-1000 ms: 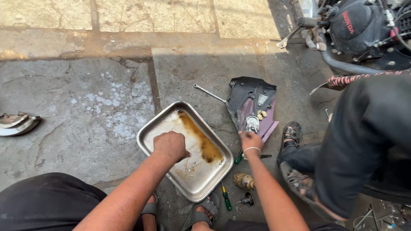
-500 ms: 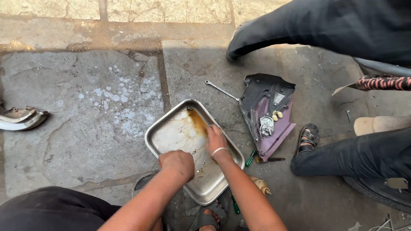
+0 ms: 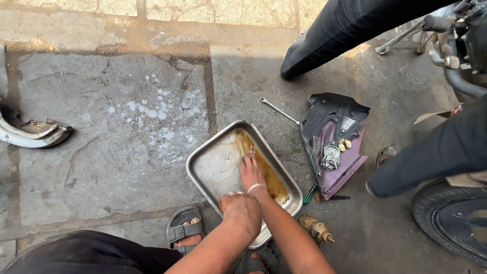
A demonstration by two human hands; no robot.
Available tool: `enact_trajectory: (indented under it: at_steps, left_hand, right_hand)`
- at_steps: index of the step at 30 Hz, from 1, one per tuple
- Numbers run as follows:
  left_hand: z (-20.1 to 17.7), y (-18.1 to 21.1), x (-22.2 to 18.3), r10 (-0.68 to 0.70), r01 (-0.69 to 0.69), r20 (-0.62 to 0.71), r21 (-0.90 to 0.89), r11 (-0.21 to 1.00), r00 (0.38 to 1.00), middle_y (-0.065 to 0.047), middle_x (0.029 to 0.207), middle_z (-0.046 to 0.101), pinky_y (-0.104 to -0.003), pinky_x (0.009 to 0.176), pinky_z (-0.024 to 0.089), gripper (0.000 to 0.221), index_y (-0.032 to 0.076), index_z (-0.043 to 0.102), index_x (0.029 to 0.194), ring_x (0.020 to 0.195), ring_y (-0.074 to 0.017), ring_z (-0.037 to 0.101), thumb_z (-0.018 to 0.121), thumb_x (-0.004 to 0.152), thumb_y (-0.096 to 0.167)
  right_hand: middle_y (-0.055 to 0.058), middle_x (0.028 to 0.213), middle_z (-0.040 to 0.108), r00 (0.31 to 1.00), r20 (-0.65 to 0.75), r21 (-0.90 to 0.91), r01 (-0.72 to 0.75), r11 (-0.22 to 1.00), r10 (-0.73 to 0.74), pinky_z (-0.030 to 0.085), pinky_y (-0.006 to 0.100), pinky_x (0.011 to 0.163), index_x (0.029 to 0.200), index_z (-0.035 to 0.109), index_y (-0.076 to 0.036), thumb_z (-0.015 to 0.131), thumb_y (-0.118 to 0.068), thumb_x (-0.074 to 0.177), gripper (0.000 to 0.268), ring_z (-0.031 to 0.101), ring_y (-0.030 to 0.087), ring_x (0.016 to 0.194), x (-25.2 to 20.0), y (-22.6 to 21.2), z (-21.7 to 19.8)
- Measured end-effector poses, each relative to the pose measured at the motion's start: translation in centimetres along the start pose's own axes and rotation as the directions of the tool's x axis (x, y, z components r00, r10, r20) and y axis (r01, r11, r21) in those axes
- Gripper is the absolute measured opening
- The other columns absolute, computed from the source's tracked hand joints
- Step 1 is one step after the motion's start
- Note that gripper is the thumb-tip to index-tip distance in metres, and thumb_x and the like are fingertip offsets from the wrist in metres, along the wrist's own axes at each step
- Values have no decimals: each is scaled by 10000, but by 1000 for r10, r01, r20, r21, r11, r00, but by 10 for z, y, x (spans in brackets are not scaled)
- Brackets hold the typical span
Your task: Cleaning and reassembling a motorcycle carburetor with fuel and a brush.
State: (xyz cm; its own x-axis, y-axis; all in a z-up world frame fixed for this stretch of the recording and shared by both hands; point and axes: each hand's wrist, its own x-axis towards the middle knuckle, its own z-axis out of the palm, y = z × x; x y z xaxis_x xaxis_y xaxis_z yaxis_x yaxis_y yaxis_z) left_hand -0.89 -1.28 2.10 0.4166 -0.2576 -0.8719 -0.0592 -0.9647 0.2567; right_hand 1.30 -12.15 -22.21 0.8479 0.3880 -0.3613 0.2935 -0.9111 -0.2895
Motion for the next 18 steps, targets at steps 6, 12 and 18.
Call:
enact_trajectory:
  at_steps: [6,12,18]
  left_hand:
    - [10,-8,12,-26,24,-31,-68,997,999,-127,1341,656,-483,845,540,381,94,653,1323,1216,-303,645,635,967,227]
    - [-34,-31,-23,-47,11,-339,-108,994,940,-108,1247,684,-465,925,521,362,118,678,1224,1165,-295,654,686,900,280]
    - [-30,-29,-33,-51,-3,-378,-140,990,924,-120,1233,678,-455,924,536,436,103,666,1218,1147,-303,663,745,867,349]
  right_hand:
    - [213,1413,480,981,27,51,188,981,-190,447,450,1072,1363,518,-2,627,-218,909,515,409,377,1377,-84,8,31]
    - [208,1270,623,905,261,370,-415,831,335,491,488,1009,1315,542,-51,579,-252,990,384,609,435,1185,-104,5,30]
    - [240,1173,562,972,143,193,-215,957,189,506,514,925,1292,544,-30,521,-123,953,353,616,458,1045,-117,25,52]
